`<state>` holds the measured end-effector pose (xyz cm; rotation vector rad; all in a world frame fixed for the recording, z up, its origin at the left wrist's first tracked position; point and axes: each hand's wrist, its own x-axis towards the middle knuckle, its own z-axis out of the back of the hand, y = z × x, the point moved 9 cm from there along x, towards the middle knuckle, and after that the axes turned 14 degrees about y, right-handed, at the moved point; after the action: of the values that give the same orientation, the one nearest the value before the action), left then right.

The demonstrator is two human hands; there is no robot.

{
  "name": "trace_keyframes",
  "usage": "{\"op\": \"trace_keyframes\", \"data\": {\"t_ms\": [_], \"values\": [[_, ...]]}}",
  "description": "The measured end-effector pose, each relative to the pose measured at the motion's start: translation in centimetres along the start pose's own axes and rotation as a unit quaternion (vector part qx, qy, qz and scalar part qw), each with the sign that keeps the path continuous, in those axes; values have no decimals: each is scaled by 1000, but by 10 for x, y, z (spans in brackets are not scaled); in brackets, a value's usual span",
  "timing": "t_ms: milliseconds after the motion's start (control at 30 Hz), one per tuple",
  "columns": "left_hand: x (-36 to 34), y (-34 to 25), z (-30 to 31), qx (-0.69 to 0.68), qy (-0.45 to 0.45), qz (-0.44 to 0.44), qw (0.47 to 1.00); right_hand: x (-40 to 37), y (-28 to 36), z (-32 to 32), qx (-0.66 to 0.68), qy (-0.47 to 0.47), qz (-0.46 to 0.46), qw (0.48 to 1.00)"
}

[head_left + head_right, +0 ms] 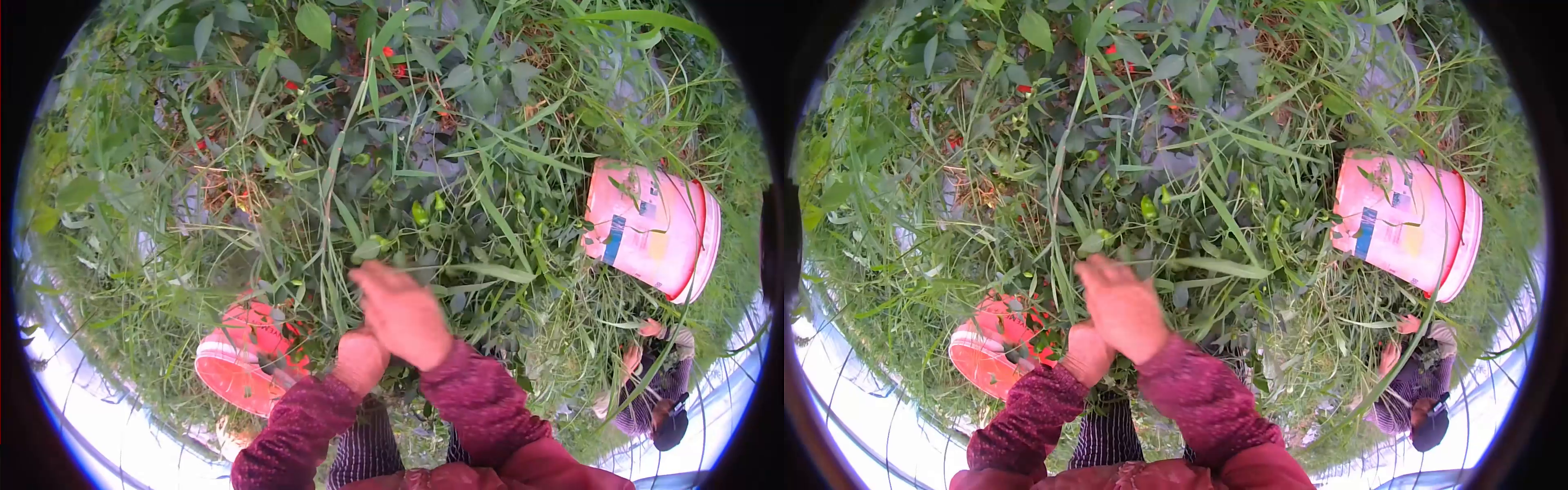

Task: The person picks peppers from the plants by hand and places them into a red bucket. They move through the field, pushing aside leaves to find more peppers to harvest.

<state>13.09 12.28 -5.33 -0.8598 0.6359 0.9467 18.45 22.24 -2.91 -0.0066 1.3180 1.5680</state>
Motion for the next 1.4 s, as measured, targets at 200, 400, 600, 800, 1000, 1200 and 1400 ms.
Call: {"op": "trace_keyframes", "data": {"t_ms": [200,400,600,800,1000,1200,1400], "values": [[-20,15,-2,-120,-32,-29,992,6,-14,-46,155,-10,-2,988],[-45,7,70,-101,75,-48,991,8,-25,-67,147,88,-14,985],[16,59,176,-459,-67,19,886,6,-12,-102,52,192,-32,980],[175,111,138,-117,-36,123,985,1,-11,-108,5,180,-24,983],[183,123,80,-475,79,139,865,3,-19,-117,62,307,-68,947],[161,97,92,-148,-21,147,978,6,-17,-114,33,314,-47,948],[144,76,94,-78,-66,120,987,8,-18,-118,14,247,-29,969]]}}
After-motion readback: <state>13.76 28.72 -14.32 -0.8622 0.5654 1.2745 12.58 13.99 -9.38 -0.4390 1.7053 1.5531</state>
